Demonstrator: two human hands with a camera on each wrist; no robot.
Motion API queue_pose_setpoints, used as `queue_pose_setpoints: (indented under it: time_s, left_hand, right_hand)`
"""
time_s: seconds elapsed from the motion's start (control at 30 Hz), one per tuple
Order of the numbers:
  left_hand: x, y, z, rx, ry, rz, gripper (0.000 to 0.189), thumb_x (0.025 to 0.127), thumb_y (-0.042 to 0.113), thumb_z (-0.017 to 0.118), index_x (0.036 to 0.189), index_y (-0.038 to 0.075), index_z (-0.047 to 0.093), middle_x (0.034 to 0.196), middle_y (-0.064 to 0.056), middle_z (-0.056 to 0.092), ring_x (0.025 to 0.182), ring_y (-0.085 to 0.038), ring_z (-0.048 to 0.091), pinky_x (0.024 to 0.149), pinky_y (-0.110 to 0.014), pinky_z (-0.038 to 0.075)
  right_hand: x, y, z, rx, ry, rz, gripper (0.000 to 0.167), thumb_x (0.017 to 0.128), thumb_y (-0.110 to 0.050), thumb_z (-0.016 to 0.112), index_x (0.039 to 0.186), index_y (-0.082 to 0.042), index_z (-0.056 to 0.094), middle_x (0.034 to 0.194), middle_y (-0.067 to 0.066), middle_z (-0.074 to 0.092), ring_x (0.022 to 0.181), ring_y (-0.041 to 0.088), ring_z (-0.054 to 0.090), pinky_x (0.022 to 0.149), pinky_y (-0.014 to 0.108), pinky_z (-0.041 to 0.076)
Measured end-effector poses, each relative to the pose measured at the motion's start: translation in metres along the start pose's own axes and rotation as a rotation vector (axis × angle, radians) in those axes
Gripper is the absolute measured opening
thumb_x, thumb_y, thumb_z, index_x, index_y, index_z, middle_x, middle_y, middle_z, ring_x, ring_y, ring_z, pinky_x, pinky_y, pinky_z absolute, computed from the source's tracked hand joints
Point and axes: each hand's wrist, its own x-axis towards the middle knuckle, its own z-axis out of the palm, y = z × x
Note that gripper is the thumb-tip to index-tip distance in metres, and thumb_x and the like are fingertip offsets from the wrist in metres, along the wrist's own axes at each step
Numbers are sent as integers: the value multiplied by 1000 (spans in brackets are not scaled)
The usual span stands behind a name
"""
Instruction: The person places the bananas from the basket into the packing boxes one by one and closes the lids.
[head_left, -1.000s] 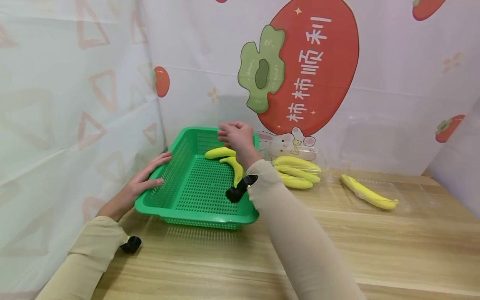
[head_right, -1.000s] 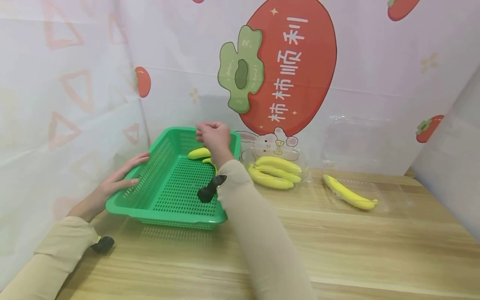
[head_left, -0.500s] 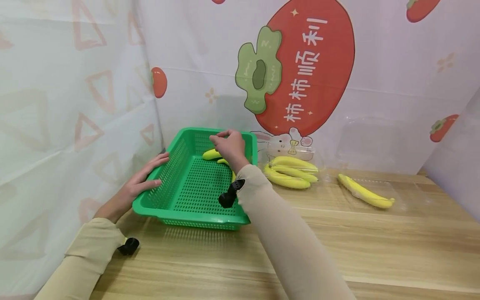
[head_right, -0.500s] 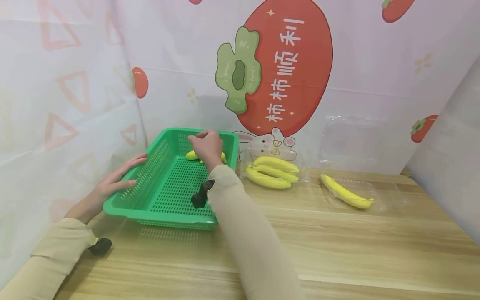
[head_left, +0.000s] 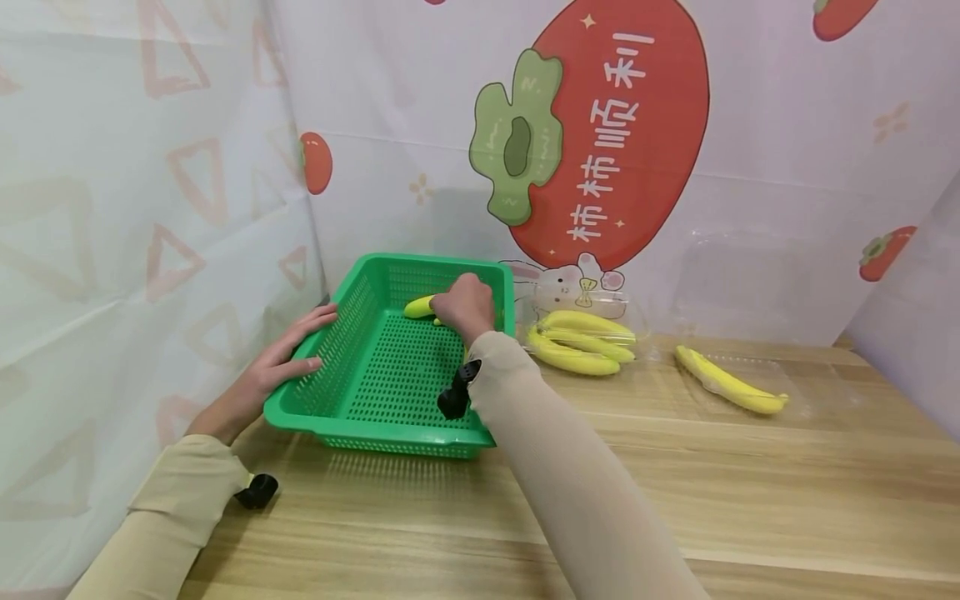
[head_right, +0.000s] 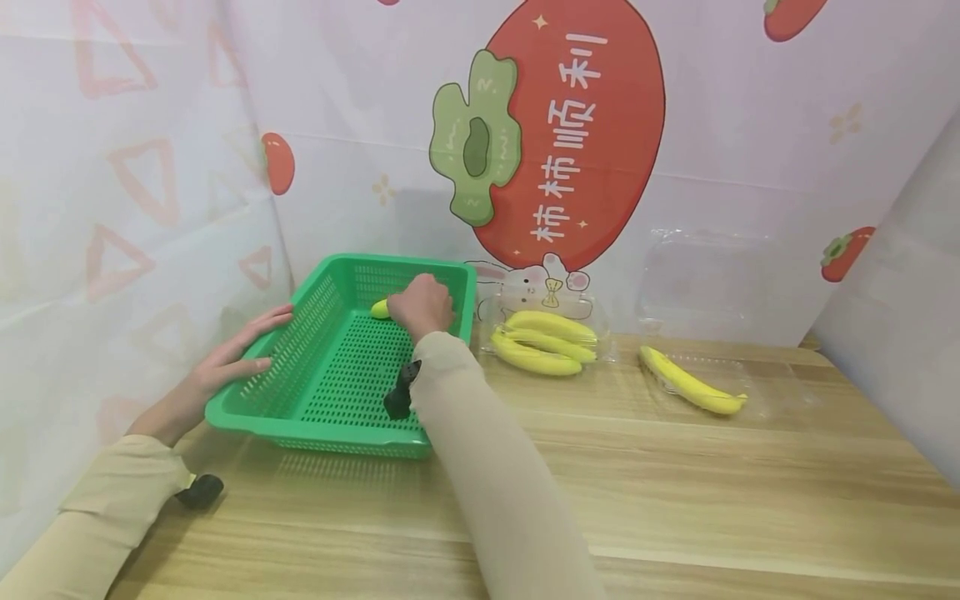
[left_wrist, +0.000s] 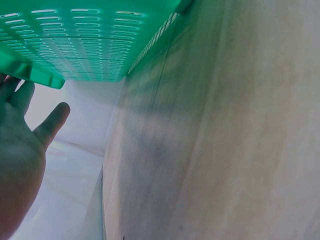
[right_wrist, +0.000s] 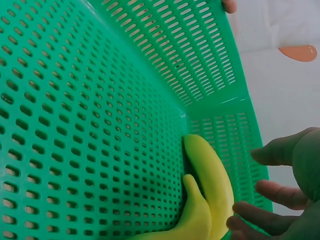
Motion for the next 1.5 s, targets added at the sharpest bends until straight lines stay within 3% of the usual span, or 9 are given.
queue_pose_setpoints:
  time_s: [0.27, 0.5, 0.63, 0.83, 1.03, 1.17, 1.27, 1.4, 1.5]
  left_hand:
    - [-1, 1, -1, 6, -11, -39, 60, 108, 7, 49, 166, 4, 33, 179, -3, 20, 163, -6, 14, 109, -8, 25]
    - [0, 2, -1, 2, -7, -34, 60, 107, 7, 50, 165, 3, 34, 178, -1, 21, 163, -6, 15, 109, -8, 26]
    - [0, 3, -2, 4, -7, -25, 60, 107, 6, 50, 165, 4, 34, 178, 1, 23, 163, -5, 15, 108, -9, 26]
    - [-1, 3, -3, 5, -9, -38, 60, 107, 7, 50, 166, 5, 34, 178, 0, 21, 163, -4, 15, 108, -8, 27]
    - [-1, 3, -2, 7, -10, -28, 60, 107, 7, 50, 165, 3, 34, 178, 0, 22, 161, 0, 15, 110, -8, 25]
    - [-1, 3, -2, 11, -10, -17, 60, 107, 6, 49, 165, 2, 33, 178, 0, 22, 160, 3, 16, 110, -7, 25]
    - [-1, 2, -3, 10, -12, -18, 60, 108, 6, 49, 165, 2, 33, 178, -1, 22, 161, 1, 15, 110, -8, 25]
    - [-1, 2, -2, 4, -13, -16, 59, 108, 6, 49, 165, 2, 33, 178, 0, 22, 161, 0, 15, 109, -8, 25]
    - [-1, 2, -1, -4, -11, -12, 59, 107, 6, 49, 165, 2, 34, 178, 1, 23, 160, 3, 16, 108, -7, 26]
  right_hand:
    - [-1, 2, 3, -211, -59, -2, 22, 101, -19, 65, 119, -7, 65, 99, 11, 65, 71, 24, 48, 67, 38, 40]
    - [-5, 2, 6, -333, -156, 6, 40, 102, -20, 68, 139, -6, 59, 120, 18, 64, 88, 30, 49, 78, 41, 39]
    - [-7, 4, 6, -389, -241, -20, 38, 98, -16, 76, 133, -6, 66, 125, 18, 66, 90, 29, 53, 76, 39, 43]
    - [-6, 8, 8, -460, -332, -65, 11, 100, -5, 69, 111, -5, 73, 104, 15, 68, 74, 23, 57, 62, 33, 49]
    - [-5, 9, 8, -513, -331, -93, 11, 103, -3, 60, 96, -7, 66, 86, 9, 54, 68, 19, 40, 56, 30, 36]
    - [-6, 9, 7, -475, -301, -130, 11, 102, -1, 60, 95, -6, 66, 85, 9, 54, 70, 20, 41, 60, 30, 36]
    - [-8, 9, 7, -435, -242, -155, 9, 100, -2, 64, 107, -4, 69, 99, 12, 63, 78, 22, 46, 66, 31, 39]
    - [-8, 8, 8, -385, -168, -146, 30, 101, -8, 66, 131, -2, 64, 120, 18, 68, 87, 25, 55, 71, 34, 44]
    - [-4, 7, 10, -340, -131, -125, 35, 103, -11, 64, 136, -2, 60, 119, 20, 68, 86, 28, 62, 71, 35, 49]
